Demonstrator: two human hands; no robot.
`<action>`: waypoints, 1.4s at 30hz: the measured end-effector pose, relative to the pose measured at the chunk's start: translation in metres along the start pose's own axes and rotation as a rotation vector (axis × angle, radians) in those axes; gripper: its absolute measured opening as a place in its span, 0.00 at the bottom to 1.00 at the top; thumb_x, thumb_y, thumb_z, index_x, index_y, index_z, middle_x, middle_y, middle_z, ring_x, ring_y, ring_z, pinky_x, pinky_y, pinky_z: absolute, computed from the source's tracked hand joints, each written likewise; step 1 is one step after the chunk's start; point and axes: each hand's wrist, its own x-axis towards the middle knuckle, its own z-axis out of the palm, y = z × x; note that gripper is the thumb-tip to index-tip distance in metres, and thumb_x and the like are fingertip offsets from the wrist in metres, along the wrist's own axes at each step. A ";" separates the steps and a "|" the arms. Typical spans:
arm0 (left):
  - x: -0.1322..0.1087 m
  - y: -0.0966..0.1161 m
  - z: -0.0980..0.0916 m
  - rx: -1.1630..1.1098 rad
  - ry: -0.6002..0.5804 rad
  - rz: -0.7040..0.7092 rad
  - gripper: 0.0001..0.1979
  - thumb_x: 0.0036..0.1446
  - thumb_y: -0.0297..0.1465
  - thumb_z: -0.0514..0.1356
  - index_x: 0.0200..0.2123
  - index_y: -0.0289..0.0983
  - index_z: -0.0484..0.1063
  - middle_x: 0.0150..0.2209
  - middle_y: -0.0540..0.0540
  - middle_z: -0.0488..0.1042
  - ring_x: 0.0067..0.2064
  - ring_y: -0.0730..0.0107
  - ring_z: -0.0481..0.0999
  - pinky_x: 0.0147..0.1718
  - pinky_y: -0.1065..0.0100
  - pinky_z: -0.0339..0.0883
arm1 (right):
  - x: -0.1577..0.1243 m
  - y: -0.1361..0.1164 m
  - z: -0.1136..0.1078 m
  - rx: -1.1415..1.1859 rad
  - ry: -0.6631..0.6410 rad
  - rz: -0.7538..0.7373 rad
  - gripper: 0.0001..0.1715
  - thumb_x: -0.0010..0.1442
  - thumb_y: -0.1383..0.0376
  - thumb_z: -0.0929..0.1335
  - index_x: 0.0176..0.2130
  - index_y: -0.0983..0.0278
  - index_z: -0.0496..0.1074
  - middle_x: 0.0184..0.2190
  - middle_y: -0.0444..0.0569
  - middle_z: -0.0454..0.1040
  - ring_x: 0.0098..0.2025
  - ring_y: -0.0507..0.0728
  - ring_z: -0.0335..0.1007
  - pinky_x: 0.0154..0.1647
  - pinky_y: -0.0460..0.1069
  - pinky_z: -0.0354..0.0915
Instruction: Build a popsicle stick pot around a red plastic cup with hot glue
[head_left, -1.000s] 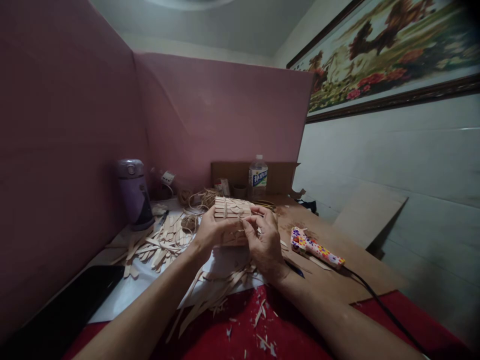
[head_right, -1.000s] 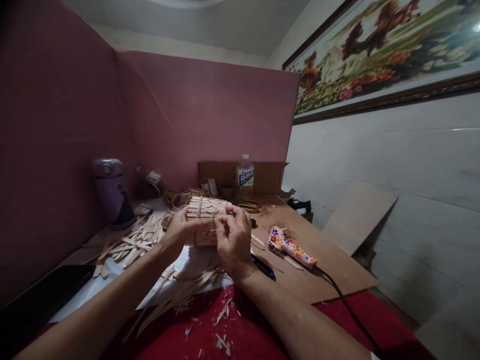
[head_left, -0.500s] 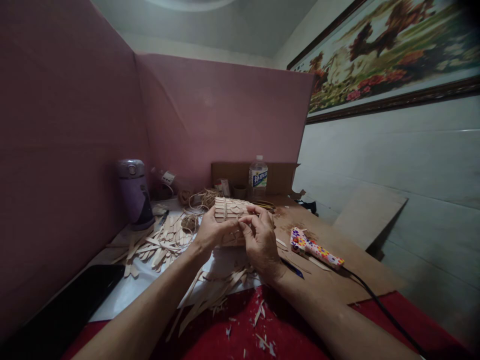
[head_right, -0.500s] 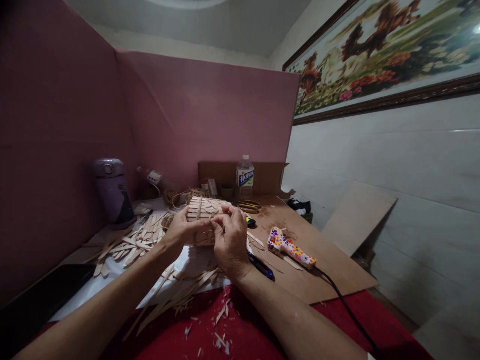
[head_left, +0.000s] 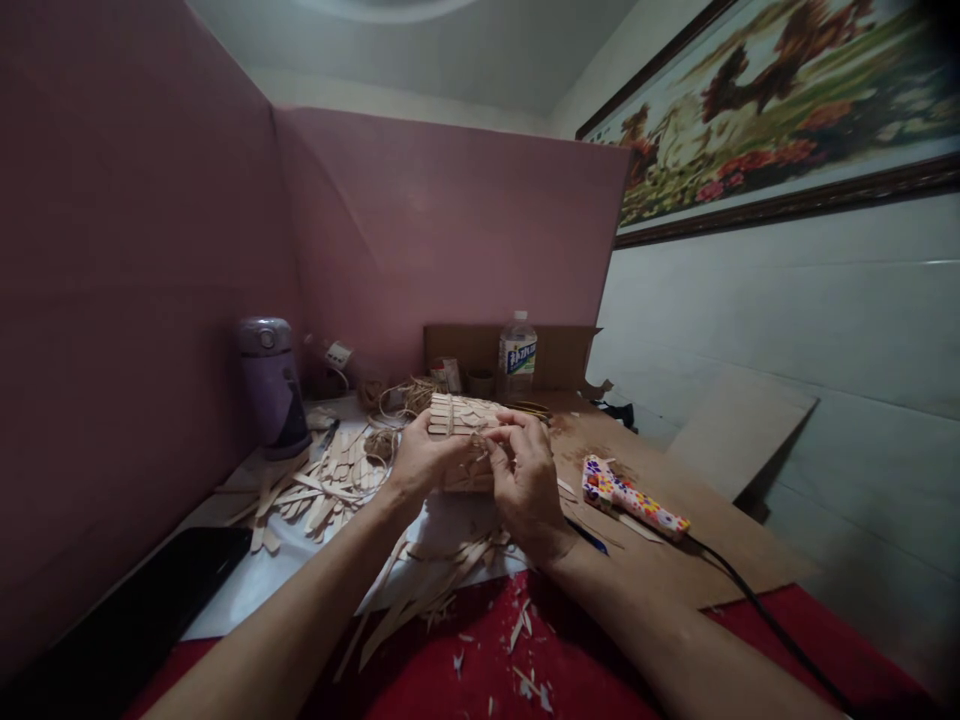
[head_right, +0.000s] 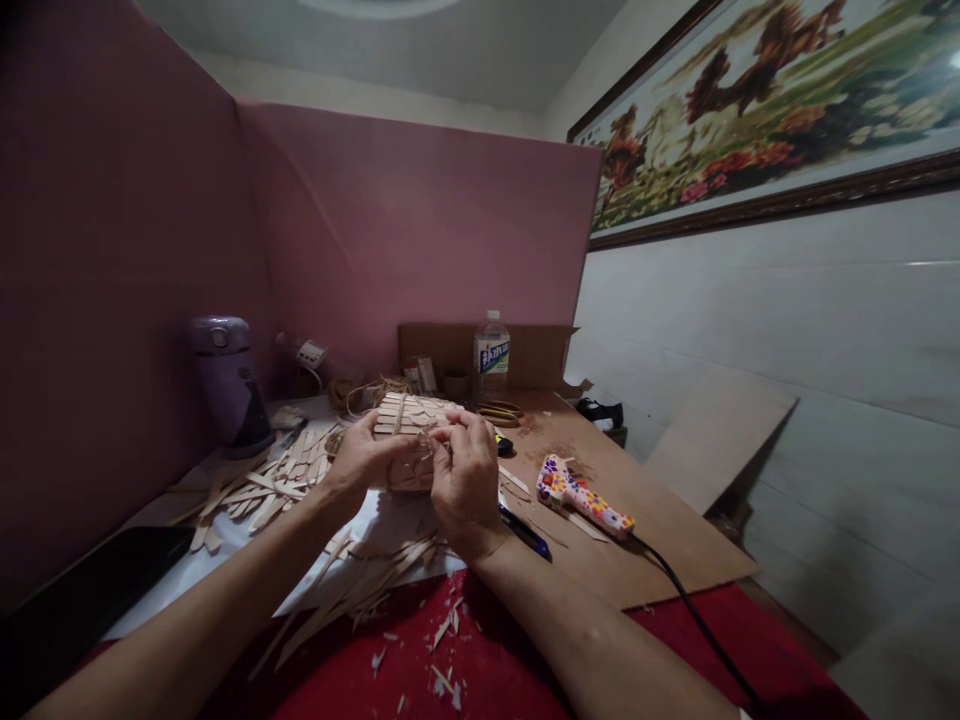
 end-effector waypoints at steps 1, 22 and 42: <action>0.000 0.000 0.000 0.001 0.008 0.001 0.21 0.33 0.29 0.70 0.36 0.33 0.74 0.33 0.46 0.80 0.33 0.65 0.77 0.36 0.66 0.70 | 0.000 0.000 0.000 -0.022 -0.003 -0.015 0.06 0.61 0.71 0.63 0.35 0.63 0.70 0.44 0.55 0.68 0.49 0.61 0.63 0.52 0.59 0.62; 0.004 -0.003 -0.004 -0.036 -0.015 0.018 0.20 0.39 0.31 0.67 0.39 0.34 0.72 0.35 0.45 0.78 0.33 0.66 0.76 0.37 0.66 0.69 | 0.003 -0.004 -0.010 -0.347 -0.137 -0.269 0.14 0.58 0.70 0.66 0.43 0.60 0.74 0.50 0.54 0.69 0.54 0.65 0.57 0.52 0.61 0.58; 0.006 -0.005 -0.003 -0.024 0.014 0.021 0.16 0.39 0.28 0.66 0.35 0.34 0.72 0.34 0.46 0.79 0.33 0.67 0.76 0.35 0.68 0.69 | -0.002 -0.001 -0.005 -0.159 -0.082 -0.153 0.07 0.61 0.68 0.65 0.40 0.60 0.72 0.45 0.50 0.71 0.50 0.61 0.63 0.52 0.58 0.60</action>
